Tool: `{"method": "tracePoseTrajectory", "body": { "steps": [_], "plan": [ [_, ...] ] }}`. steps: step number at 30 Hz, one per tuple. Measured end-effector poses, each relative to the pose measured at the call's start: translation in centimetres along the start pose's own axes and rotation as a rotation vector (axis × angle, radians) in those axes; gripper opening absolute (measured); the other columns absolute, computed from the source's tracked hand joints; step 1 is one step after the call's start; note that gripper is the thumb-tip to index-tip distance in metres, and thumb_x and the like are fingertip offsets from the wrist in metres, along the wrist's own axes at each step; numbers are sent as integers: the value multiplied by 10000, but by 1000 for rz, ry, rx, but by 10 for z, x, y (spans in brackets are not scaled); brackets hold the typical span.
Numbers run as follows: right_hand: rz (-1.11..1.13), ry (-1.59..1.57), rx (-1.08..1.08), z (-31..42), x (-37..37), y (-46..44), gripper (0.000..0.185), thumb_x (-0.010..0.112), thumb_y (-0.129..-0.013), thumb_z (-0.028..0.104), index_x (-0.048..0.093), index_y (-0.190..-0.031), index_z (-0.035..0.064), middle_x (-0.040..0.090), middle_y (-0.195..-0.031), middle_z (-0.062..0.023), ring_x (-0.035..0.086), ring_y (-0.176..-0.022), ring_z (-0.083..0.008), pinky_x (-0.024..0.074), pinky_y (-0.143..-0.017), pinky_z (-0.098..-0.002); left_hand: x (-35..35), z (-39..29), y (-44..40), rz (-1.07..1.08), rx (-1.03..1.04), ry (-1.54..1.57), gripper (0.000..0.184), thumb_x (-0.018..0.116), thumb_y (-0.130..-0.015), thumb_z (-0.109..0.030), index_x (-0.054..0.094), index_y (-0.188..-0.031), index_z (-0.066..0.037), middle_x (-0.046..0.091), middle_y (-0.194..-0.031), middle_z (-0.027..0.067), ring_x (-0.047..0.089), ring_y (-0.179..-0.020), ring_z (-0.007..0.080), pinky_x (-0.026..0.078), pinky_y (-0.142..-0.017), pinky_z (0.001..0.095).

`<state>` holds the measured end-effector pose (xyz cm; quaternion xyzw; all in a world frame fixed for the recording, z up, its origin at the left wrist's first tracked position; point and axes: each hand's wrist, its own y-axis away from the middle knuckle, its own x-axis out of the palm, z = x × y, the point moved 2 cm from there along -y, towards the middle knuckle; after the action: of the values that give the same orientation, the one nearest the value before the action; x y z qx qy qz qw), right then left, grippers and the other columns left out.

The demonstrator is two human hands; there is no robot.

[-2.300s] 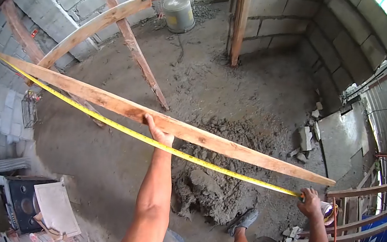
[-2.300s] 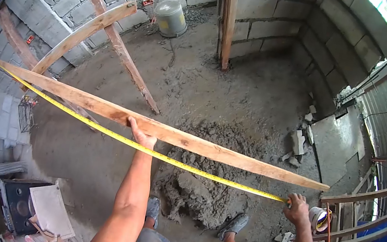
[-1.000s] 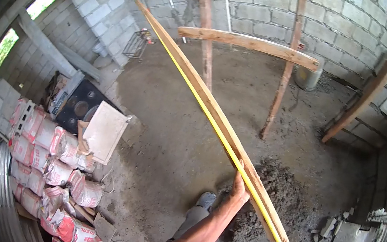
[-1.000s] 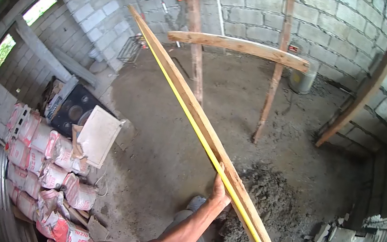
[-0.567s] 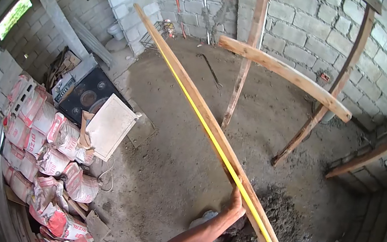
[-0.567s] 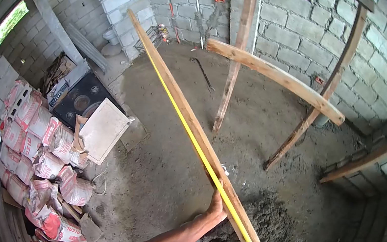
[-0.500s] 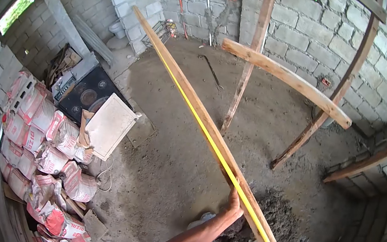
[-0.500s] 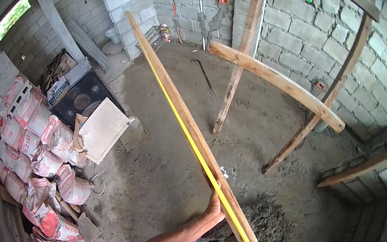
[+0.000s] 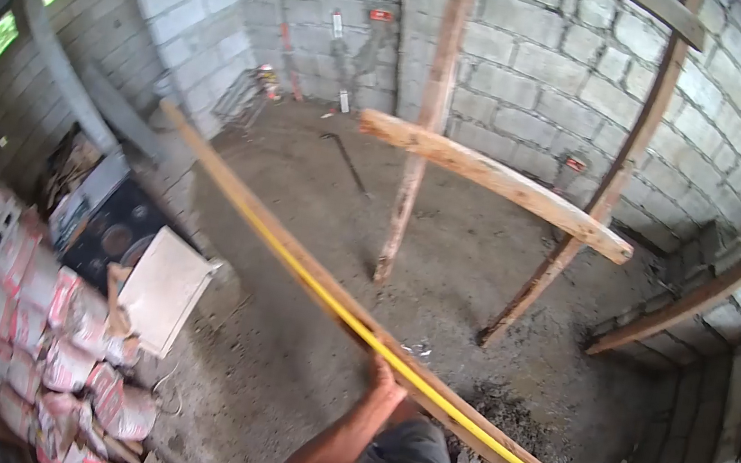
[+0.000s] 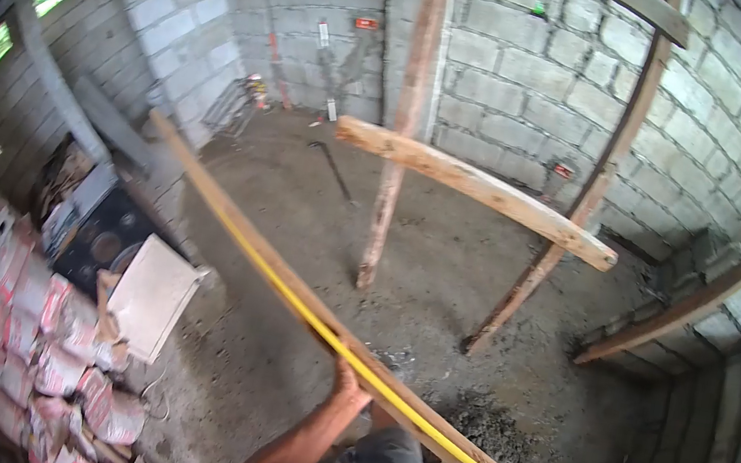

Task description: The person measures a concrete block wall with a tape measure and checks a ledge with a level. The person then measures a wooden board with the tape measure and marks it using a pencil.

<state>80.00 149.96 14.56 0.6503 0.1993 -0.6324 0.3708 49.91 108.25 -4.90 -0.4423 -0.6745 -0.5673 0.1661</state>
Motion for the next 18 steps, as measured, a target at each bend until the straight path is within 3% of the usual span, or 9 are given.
{"method": "tracePoseTrajectory", "body": {
  "steps": [1, 3, 5, 7, 9, 11, 13, 16, 18],
  "plan": [
    [-48, 15, -40, -5, 13, -23, 550, 766, -709, 271, 660, -1181, 9, 659, -1118, -284, 615, -1101, -425, 509, -961, -453, 3, -4, -18, -26, 17, -18, 1008, 595, -788, -791, 284, -1516, -166, 393, -1445, 132, 434, -1292, 352, 420, -1027, 615],
    [35, -50, 0, 26, 6, -60, 608, 755, -633, 214, 661, -1197, 6, 650, -1106, -288, 634, -1060, -422, 500, -975, -453, 15, -20, -55, -56, -17, -50, 1040, 564, -783, -819, 254, -1539, -176, 325, -1524, 136, 368, -1366, 362, 372, -1067, 641],
    [-14, -29, -30, 81, -16, -106, 522, 751, -649, 189, 673, -1132, 9, 651, -1061, -276, 640, -1004, -425, 515, -941, -458, 68, -45, -62, -55, -9, -82, 1018, 526, -806, -823, 246, -1548, -184, 278, -1569, 129, 317, -1409, 375, 329, -1096, 655],
    [91, -43, -39, 113, -22, -129, 425, 736, -665, 174, 681, -1054, 13, 647, -1009, -259, 636, -956, -432, 521, -898, -467, 58, -61, -93, -102, -35, -87, 979, 480, -841, -813, 232, -1557, -192, 252, -1582, 129, 287, -1423, 392, 286, -1112, 674],
    [103, -57, -92, 152, -31, -166, 366, 728, -677, 170, 677, -1005, 17, 644, -991, -248, 627, -946, -432, 514, -880, -478, 109, -85, -116, -181, 12, -118, 982, 480, -857, -796, 189, -1569, -186, 270, -1569, 147, 319, -1408, 375, 365, -1073, 642],
    [-55, -13, -148, 189, -40, -185, 379, 743, -669, 184, 677, -1002, 18, 645, -1010, -231, 624, -970, -419, 508, -875, -480, 108, -99, -162, -173, -22, -24, 903, 516, -867, -762, 311, -1494, -146, 407, -1383, 118, 470, -1215, 336, 451, -982, 600],
    [-166, -54, -237, 211, -30, -211, 420, 790, -655, 203, 672, -1013, 18, 672, -942, -216, 616, -1014, -412, 460, -960, -497, 112, -115, -199, -110, 37, -18, 923, 541, -845, -774, 321, -1477, -139, 423, -1355, 105, 471, -1199, 312, 469, -976, 548],
    [85, -65, -250, 284, -67, -238, 522, 706, -681, 174, 649, -1157, -32, 675, -866, -252, 614, -965, -457, 438, -1024, -496, 145, -153, -228, -118, 143, -17, 980, 554, -821, -793, 291, -1516, -154, 362, -1476, 116, 413, -1301, 339, 419, -1048, 562],
    [73, 179, -247, 338, -93, -237, 496, 664, -860, 338, 595, -1303, 127, 723, -1038, -142, 696, -963, -373, 560, -852, -447, 168, -184, -238, -132, 146, 5, 983, 544, -828, -791, 275, -1529, -157, 345, -1497, 122, 402, -1321, 347, 411, -1058, 565]
  ]
}}
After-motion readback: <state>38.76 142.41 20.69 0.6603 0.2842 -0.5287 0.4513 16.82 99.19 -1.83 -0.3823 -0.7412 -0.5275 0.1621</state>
